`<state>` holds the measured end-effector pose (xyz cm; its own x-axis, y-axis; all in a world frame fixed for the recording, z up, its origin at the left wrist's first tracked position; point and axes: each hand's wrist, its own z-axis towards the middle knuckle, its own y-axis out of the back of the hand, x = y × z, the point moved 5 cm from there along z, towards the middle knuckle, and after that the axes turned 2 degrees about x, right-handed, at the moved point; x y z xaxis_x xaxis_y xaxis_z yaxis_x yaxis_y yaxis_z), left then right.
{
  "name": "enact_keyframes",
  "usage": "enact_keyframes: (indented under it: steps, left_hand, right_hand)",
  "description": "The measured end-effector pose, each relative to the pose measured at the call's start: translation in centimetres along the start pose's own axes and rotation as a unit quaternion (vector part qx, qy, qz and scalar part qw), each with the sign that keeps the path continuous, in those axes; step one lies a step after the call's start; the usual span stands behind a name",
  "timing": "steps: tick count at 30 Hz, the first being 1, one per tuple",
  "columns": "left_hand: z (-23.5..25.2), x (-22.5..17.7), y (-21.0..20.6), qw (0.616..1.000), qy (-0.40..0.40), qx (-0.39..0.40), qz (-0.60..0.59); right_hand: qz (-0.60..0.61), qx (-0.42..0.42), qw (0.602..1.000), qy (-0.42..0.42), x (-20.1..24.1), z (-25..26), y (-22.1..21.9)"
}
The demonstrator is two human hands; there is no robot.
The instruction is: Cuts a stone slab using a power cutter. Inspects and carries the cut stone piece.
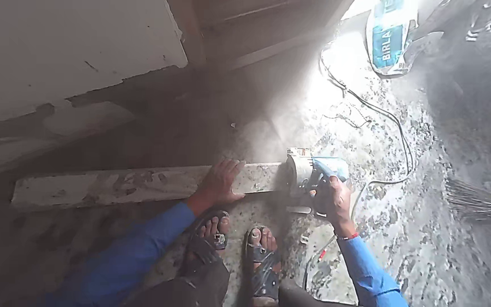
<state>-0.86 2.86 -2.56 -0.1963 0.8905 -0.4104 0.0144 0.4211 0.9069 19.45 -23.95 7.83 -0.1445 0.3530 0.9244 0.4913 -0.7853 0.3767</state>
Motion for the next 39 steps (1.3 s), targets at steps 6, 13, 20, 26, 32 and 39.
enact_keyframes:
  steps: [6, 13, 20, 26, 32, 39]
  left_hand:
    - [0.0, -0.1, 0.4, 1.0, 0.007, 0.007, 0.0]
    - [-0.2, -0.2, 0.3, 1.0, 0.008, 0.004, 0.002]
    - [0.0, -0.4, 0.5, 1.0, 0.006, 0.008, 0.02]
    - [-0.1, -0.4, 0.3, 0.999, -0.002, -0.022, 0.025]
    - [0.1, -0.9, 0.7, 0.998, -0.007, -0.047, 0.033]
    - [2.2, -1.6, 1.7, 0.999, -0.006, 0.026, 0.03]
  right_hand:
    - [-0.004, -0.008, 1.0, -0.005, -0.7, -2.7, 0.7]
    - [0.019, -0.019, 0.999, -0.023, -0.8, -4.7, 1.2]
    - [0.012, -0.03, 0.999, -0.014, -1.4, -5.8, 1.3]
    - [0.034, -0.044, 0.998, -0.029, -0.3, -5.3, 2.1]
    - [0.069, -0.073, 0.984, -0.145, 3.0, -3.8, 6.0]
    - [0.136, -0.099, 0.934, -0.314, 0.0, -7.0, 10.8]
